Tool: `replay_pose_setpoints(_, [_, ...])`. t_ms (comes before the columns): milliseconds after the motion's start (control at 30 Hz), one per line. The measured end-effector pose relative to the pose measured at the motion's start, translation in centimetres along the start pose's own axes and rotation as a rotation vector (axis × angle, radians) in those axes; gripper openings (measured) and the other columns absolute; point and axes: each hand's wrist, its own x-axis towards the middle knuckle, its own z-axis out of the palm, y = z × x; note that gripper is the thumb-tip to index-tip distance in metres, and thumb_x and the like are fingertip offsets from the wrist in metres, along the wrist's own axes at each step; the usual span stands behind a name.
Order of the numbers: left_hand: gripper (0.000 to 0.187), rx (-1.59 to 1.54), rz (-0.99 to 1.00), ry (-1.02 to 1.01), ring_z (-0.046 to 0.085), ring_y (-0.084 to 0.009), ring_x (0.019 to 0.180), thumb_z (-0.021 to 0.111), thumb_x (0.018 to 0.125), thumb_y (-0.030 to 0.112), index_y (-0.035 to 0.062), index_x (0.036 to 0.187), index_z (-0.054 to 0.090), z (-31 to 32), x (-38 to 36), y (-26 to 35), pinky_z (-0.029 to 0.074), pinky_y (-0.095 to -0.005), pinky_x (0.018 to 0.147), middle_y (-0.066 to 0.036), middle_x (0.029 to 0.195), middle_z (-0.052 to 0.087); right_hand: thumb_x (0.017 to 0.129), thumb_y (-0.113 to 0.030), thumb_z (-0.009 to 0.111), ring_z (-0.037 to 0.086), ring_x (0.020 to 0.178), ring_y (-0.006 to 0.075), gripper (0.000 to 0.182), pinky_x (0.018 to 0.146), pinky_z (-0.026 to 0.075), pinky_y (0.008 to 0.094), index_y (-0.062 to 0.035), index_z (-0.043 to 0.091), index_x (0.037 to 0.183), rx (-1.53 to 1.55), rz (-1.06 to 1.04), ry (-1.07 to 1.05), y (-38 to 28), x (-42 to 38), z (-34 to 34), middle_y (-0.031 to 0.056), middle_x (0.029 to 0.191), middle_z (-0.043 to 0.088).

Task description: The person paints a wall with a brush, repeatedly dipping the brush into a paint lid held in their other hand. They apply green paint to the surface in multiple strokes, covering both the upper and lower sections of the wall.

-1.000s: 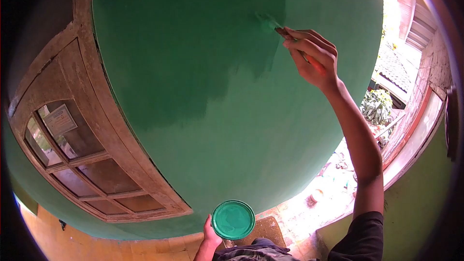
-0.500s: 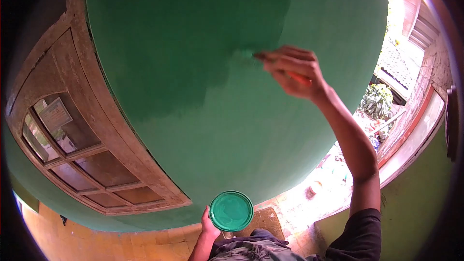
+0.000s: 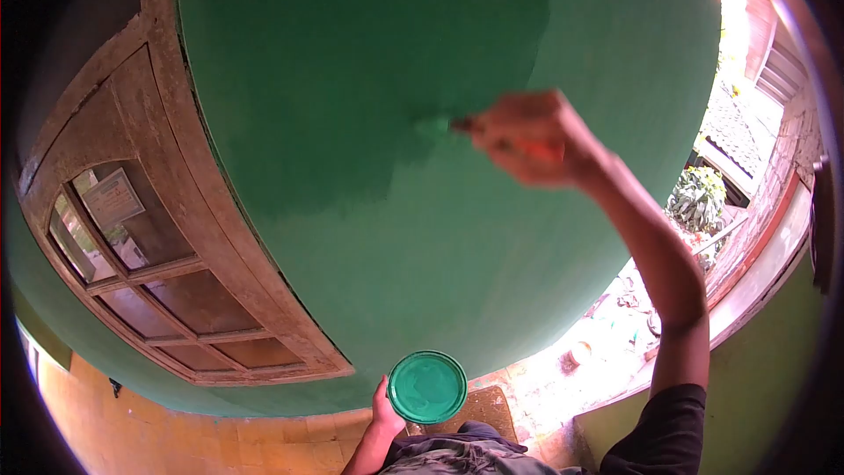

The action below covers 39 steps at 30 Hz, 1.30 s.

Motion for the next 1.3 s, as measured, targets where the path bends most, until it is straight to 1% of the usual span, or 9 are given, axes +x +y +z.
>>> replay_pose_setpoints(200, [0.056, -0.006, 0.003, 0.027, 0.058, -0.0304, 0.124, 0.038, 0.104, 0.050, 0.0058, 0.133, 0.059, 1.6, 0.2, 0.4, 0.043, -0.0482, 0.109, -0.014, 0.134, 0.063, 0.073, -0.001, 0.073, 0.069, 0.075, 0.0249, 0.018, 0.064, 0.056, 0.0369, -0.0088, 0.066, 0.087, -0.363, -0.110, 0.146, 1.8, 5.5, -4.6, 0.0068, 0.084, 0.070])
replay_pose_setpoints(267, [0.056, -0.013, 0.003, 0.021, 0.058, -0.0302, 0.124, 0.039, 0.104, 0.050, 0.0059, 0.133, 0.059, 1.5, 0.3, 0.3, 0.043, -0.0481, 0.109, -0.014, 0.134, 0.063, 0.065, -0.004, 0.077, 0.068, 0.076, 0.0232, 0.026, 0.062, 0.056, 0.0359, -0.0104, 0.064, 0.088, -0.466, -0.349, 0.251, 2.0, 5.5, -3.8, 0.0069, 0.089, 0.070])
replay_pose_setpoints(433, [0.057, -0.037, -0.003, 0.015, 0.059, -0.0295, 0.122, 0.042, 0.103, 0.050, 0.0049, 0.134, 0.058, 1.6, 0.0, 0.1, 0.045, -0.0471, 0.107, -0.013, 0.133, 0.063, 0.066, -0.004, 0.075, 0.067, 0.075, 0.0240, 0.025, 0.061, 0.055, 0.0348, -0.0085, 0.064, 0.088, -0.420, -0.327, -0.028, -1.8, -0.7, 3.2, 0.0069, 0.090, 0.069])
replay_pose_setpoints(533, [0.056, -0.062, -0.011, -0.014, 0.059, -0.0297, 0.122, 0.042, 0.103, 0.049, 0.0049, 0.133, 0.058, 1.3, 0.0, 0.0, 0.045, -0.0471, 0.107, -0.013, 0.133, 0.063, 0.072, 0.000, 0.070, 0.067, 0.074, 0.0258, 0.018, 0.061, 0.056, 0.0363, -0.0082, 0.065, 0.088, 0.121, -0.040, -0.253, -2.5, -2.1, 3.8, 0.0065, 0.086, 0.069])
replay_pose_setpoints(833, [0.059, 0.009, -0.015, 0.026, 0.057, -0.0318, 0.126, 0.037, 0.103, 0.051, 0.0049, 0.137, 0.056, 0.7, 2.1, -0.8, 0.042, -0.0494, 0.110, -0.015, 0.136, 0.061, 0.077, 0.007, 0.074, 0.073, 0.077, 0.0206, 0.018, 0.063, 0.057, 0.0286, -0.0042, 0.071, 0.092, -0.324, -0.095, 0.010, 4.1, 5.9, -9.0, 0.0103, 0.088, 0.073])
replay_pose_setpoints(900, [0.059, -0.009, -0.017, -0.011, 0.057, -0.0316, 0.126, 0.038, 0.103, 0.051, 0.0051, 0.136, 0.057, 0.4, 2.6, -0.9, 0.042, -0.0493, 0.110, -0.015, 0.136, 0.061, 0.080, 0.000, 0.069, 0.070, 0.072, 0.0194, 0.014, 0.063, 0.057, 0.0324, -0.0103, 0.069, 0.089, -0.531, -0.100, 0.252, 5.2, 6.8, -10.8, 0.0015, 0.083, 0.071])
replay_pose_setpoints(967, [0.059, -0.032, -0.028, -0.040, 0.057, -0.0314, 0.125, 0.038, 0.103, 0.051, 0.0053, 0.135, 0.057, 0.1, 2.8, -1.6, 0.043, -0.0493, 0.110, -0.015, 0.136, 0.062, 0.079, 0.012, 0.068, 0.068, 0.071, 0.0196, 0.016, 0.062, 0.054, 0.0284, -0.0016, 0.069, 0.089, -0.543, -0.214, 0.315, 5.8, 6.9, -10.7, 0.0079, 0.080, 0.068])
replay_pose_setpoints(1100, [0.058, -0.040, -0.025, -0.031, 0.058, -0.0320, 0.124, 0.038, 0.103, 0.050, 0.0051, 0.135, 0.057, 1.0, 2.2, -1.5, 0.044, -0.0495, 0.109, -0.015, 0.134, 0.062, 0.070, 0.002, 0.069, 0.068, 0.077, 0.0250, 0.020, 0.064, 0.055, 0.0373, -0.0067, 0.064, 0.088, -0.401, -0.186, -0.061, 3.4, 3.1, -6.4, 0.0061, 0.082, 0.067])
replay_pose_setpoints(1300, [0.060, 0.006, -0.083, -0.037, 0.058, -0.0330, 0.124, 0.039, 0.102, 0.052, 0.0048, 0.135, 0.057, 2.7, 1.6, -1.1, 0.044, -0.0506, 0.108, -0.016, 0.134, 0.062, 0.075, 0.008, 0.069, 0.068, 0.074, 0.0260, 0.016, 0.062, 0.056, 0.0361, -0.0050, 0.067, 0.085, -0.007, 0.022, -0.229, -0.7, -1.5, -1.9, 0.0081, 0.080, 0.070])
